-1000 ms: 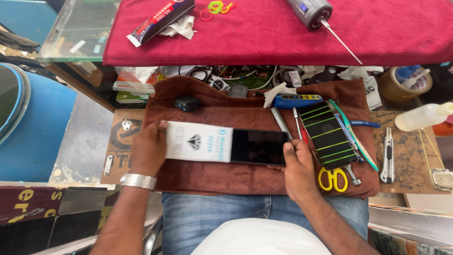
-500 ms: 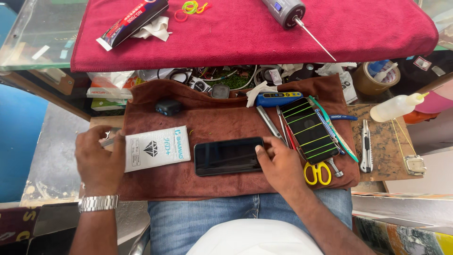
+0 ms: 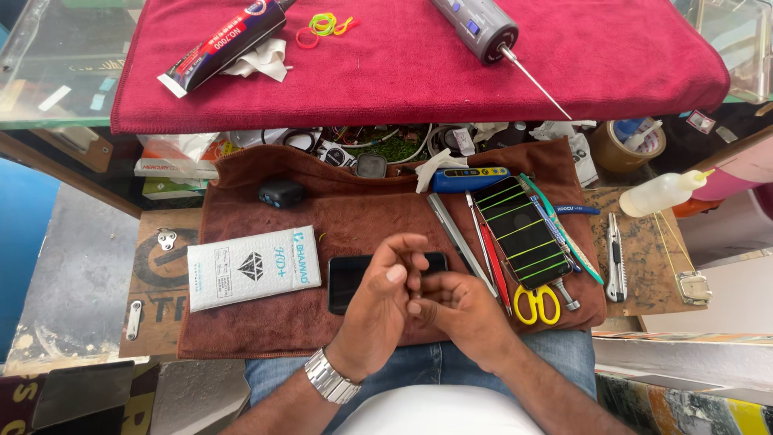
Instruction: The person handles a smartphone and a small white packet on a workbench. They use a small white tool to scrape and clean the edges and ports of the phone, then wipe the device with a cloth.
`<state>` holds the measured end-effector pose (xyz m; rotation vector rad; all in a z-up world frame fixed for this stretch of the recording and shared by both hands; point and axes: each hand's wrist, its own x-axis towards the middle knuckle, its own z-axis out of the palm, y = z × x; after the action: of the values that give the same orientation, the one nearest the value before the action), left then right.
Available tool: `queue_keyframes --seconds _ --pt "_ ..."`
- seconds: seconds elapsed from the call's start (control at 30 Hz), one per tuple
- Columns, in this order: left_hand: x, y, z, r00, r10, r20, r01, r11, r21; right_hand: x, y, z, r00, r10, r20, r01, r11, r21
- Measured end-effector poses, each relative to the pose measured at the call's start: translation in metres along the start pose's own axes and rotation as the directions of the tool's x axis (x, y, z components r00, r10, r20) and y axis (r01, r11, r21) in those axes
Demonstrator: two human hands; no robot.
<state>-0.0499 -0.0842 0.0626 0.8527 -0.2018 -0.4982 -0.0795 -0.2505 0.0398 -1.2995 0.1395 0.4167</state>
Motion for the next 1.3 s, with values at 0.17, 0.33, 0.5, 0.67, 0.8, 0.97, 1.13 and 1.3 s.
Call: queue_keyframes --seconds 0.17,0.33,0.5,0.67,0.8,0.97,1.13,1.3 --pt "-0.01 -0.01 -0.021 0.998 -0.025 0.064 0.012 0.981 0.191 0.001 0.011 -0.006 0.985 0.129 -0.112 -0.146 0.976 -0.159" --pt "-0.006 -0.006 -0.041 0.99 -0.062 0.127 0.046 0.992 0.119 0.006 0.009 0.004 0.999 0.019 -0.036 -0.021 0.998 -0.067" --pt "-0.007 -0.012 -0.046 0.97 -0.107 0.219 0.044 0.961 0.274 0.006 0.004 0.006 0.991 0.089 -0.105 -0.117 0.944 -0.308" --pt "-0.004 -0.006 -0.043 0.978 -0.102 0.184 0.067 0.98 0.186 0.011 0.004 0.0 0.996 0.029 -0.078 -0.059 0.908 -0.414" --pt "-0.004 0.012 -0.039 0.988 0.087 0.124 -0.152 0.53 0.834 0.028 -0.015 -0.036 0.981 0.122 -0.149 -0.179 0.864 -0.471" --pt "0.001 0.024 -0.029 0.99 0.032 0.134 -0.13 -0.104 0.986 0.049 -0.063 -0.095 0.788 -0.45 -0.419 0.323 0.883 -0.34" --pt "0.006 0.022 -0.027 0.996 -0.082 0.018 -0.033 -0.187 0.982 0.011 -0.077 -0.101 0.758 -0.379 -0.531 -0.376 0.412 -0.83" --pt "0.006 0.016 -0.031 0.997 -0.083 0.002 -0.02 -0.221 0.975 -0.008 -0.059 -0.091 0.843 -0.363 -0.396 -0.395 0.08 -0.915"
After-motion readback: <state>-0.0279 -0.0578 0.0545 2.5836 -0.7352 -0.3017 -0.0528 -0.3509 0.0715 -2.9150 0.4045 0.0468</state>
